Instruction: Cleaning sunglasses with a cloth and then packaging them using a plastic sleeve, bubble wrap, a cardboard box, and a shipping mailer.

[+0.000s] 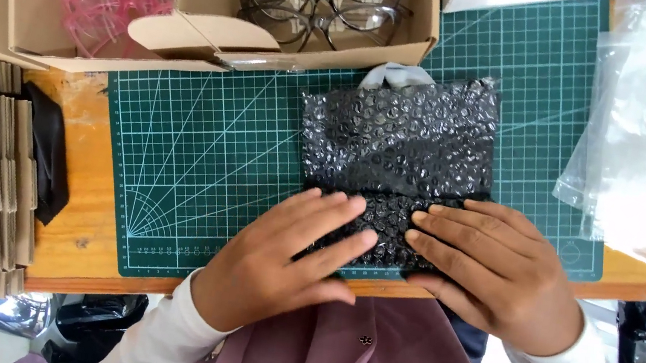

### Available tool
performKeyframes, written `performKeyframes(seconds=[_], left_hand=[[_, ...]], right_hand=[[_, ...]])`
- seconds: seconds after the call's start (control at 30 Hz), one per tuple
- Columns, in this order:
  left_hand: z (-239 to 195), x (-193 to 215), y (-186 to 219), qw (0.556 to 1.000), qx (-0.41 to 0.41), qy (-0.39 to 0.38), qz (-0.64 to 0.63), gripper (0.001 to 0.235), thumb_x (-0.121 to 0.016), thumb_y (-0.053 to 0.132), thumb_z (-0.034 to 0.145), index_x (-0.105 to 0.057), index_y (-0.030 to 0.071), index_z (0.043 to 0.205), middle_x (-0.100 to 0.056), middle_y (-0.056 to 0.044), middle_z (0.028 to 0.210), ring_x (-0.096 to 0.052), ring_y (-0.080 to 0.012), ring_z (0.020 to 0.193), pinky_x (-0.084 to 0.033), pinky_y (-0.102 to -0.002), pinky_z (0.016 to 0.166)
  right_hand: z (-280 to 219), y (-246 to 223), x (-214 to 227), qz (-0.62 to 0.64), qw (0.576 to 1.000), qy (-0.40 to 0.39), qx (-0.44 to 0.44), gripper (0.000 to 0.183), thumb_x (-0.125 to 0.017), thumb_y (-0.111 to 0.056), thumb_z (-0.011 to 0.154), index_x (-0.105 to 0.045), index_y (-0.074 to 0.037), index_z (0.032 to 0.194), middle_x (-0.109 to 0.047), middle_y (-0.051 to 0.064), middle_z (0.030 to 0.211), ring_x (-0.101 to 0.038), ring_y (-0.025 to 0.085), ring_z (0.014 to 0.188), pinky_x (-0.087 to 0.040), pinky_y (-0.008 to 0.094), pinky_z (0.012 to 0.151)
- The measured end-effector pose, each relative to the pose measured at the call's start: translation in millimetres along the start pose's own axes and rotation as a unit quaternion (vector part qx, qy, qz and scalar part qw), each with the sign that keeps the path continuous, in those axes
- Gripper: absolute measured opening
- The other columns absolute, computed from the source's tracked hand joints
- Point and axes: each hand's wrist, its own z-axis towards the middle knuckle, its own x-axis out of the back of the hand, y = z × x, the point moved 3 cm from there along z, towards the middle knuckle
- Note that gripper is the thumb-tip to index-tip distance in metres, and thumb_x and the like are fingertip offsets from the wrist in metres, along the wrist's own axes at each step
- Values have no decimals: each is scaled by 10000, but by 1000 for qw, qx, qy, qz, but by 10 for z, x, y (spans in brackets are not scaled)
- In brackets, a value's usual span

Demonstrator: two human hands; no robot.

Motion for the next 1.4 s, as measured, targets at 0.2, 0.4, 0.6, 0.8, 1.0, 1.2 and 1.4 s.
performKeyframes(seconds=[0.2,0.4,0.6,0.8,1.0,1.2,1.4], left_hand=[[-10,-6,-100,999,45,-19,-25,455,-866,88,918,-628,-65,1276,-661,-231,1281,-663,-395,1246,-564,-565,1116],[-6,20,-109,997,70,29,1,367,-703,164,1009,-623,-72,1277,-725,-208,1208,-744,-316,1143,-645,-474,1021],[-101,-9,-120,988,128,89,9,368,-733,133,1005,-618,-29,1314,-751,-125,1027,-756,-203,884,-675,-308,797],[-119,-27,-155,979,180,96,2,336,-686,119,1042,-615,-11,1344,-725,-82,917,-605,-142,671,-548,-295,635],[-41,87,-153,970,194,122,80,188,-732,159,983,-764,30,1116,-710,-23,754,-589,-179,607,-474,-298,580],[-36,178,-138,956,170,158,178,242,-828,259,945,-770,124,1138,-608,-222,1347,-624,-407,1169,-485,-518,1061],[-57,73,-25,992,-4,114,50,105,-650,-91,985,-700,-69,1075,-719,-184,1045,-746,-334,962,-681,-430,896]], right_hand=[[-89,209,-71,161,986,-14,-39,525,-835,-245,864,-630,-6,1284,-709,153,1258,-731,328,1138,-620,441,993],[-334,290,-153,254,962,26,-98,591,-752,-175,911,-483,-15,1412,-694,212,1311,-752,364,1217,-668,420,1044],[-312,249,-129,242,957,87,-137,553,-726,-89,933,-403,-137,1379,-663,361,1269,-786,347,1103,-595,263,697],[-86,133,-111,28,984,109,-138,241,-747,-130,923,-703,65,1057,-691,341,1192,-714,347,953,-591,378,814],[-44,127,-161,-41,977,54,-204,449,-768,-286,947,-652,62,1205,-709,255,1192,-596,241,659,-541,330,639],[-125,82,-213,-98,974,100,-176,488,-787,-300,977,-520,37,1208,-688,267,1145,-679,404,1021,-556,479,871],[90,-26,-109,-112,992,61,-2,185,-555,-73,1049,-738,-54,1041,-761,151,1159,-728,358,1098,-466,430,888]])
